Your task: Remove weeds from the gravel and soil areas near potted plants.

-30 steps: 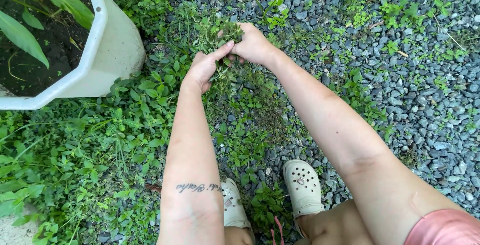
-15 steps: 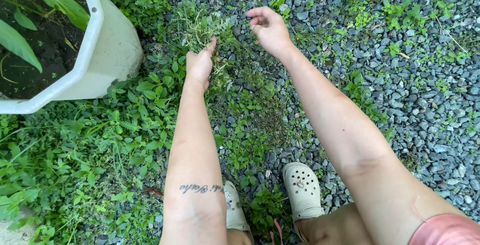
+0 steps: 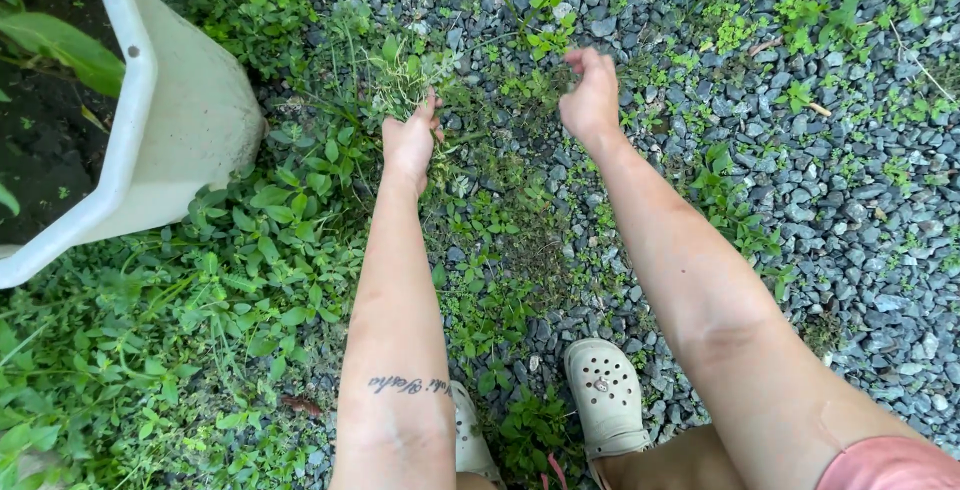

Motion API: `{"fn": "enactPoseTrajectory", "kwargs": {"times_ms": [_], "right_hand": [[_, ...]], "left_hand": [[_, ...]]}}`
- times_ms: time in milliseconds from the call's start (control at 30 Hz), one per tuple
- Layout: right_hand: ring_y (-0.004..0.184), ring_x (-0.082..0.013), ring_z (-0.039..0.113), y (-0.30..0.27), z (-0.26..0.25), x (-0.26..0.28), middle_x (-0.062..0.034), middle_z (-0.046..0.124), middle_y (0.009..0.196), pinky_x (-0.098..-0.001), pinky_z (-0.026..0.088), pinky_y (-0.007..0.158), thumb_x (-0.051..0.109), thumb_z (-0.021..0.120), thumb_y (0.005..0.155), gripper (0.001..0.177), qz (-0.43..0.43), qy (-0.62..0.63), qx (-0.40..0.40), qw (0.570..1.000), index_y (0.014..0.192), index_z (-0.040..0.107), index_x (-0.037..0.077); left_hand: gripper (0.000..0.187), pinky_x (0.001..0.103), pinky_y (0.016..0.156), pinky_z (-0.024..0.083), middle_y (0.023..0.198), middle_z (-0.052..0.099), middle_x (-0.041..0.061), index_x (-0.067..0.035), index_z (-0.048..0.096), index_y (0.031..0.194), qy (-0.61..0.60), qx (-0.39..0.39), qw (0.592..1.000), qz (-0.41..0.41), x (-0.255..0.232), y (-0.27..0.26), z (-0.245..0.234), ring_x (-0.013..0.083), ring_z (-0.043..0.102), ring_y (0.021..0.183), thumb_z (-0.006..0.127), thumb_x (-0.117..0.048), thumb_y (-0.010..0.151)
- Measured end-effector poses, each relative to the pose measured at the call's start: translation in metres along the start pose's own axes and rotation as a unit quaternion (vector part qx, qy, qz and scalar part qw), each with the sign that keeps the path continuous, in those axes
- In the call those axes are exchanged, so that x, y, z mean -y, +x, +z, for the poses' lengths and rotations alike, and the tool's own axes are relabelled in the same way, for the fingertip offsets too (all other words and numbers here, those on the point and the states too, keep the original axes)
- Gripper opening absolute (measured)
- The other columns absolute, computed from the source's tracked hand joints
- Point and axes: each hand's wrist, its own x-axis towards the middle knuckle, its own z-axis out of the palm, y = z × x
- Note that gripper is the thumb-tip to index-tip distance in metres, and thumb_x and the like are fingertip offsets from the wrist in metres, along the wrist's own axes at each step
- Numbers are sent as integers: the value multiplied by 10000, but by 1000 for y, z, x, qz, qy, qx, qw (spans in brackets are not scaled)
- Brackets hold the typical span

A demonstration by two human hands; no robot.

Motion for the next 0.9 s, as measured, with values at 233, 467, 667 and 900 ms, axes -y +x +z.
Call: {"fn": "enactPoseTrajectory", "kwargs": {"times_ms": [233, 467, 667, 900], "right_hand": [[981, -326, 611, -12, 42, -54, -149, 589, 1073, -415, 528, 872, -126, 648, 764, 458, 6, -20, 95, 995, 1177, 654, 72], [1079, -357, 613, -16, 44, -41, -173, 536, 1220, -409, 542, 956, -165, 667, 734, 506, 22, -21, 53, 998, 1189, 576, 36], [1182, -389, 589, -14, 20, 7, -160, 553, 1330, -424, 504, 1007, -188, 675, 585, 751, -63, 2, 79, 995, 1286, 595, 68], [1057, -406, 634, -7, 56, -41, -212, 656, 1068, -422, 504, 953, -56, 760, 753, 368, -35, -48, 143, 988, 1104, 721, 48]], "left_hand": [[811, 286, 699, 528, 1074, 734, 160, 229, 353, 1256, 38, -42, 996, -62, 15, 8, 10, 147, 617, 803, 747, -387, 905], [853, 299, 685, 531, 1087, 762, 144, 283, 386, 1248, 28, -32, 997, -70, 30, 15, 3, 162, 607, 806, 757, -396, 889], [964, 313, 747, 541, 1097, 755, 170, 234, 195, 1332, 47, -47, 992, -105, 29, 13, 7, 162, 622, 848, 758, -404, 879], [826, 293, 735, 533, 1124, 762, 128, 245, 494, 1321, 46, 2, 996, -80, 48, 21, 10, 148, 625, 845, 735, -425, 902]]}}
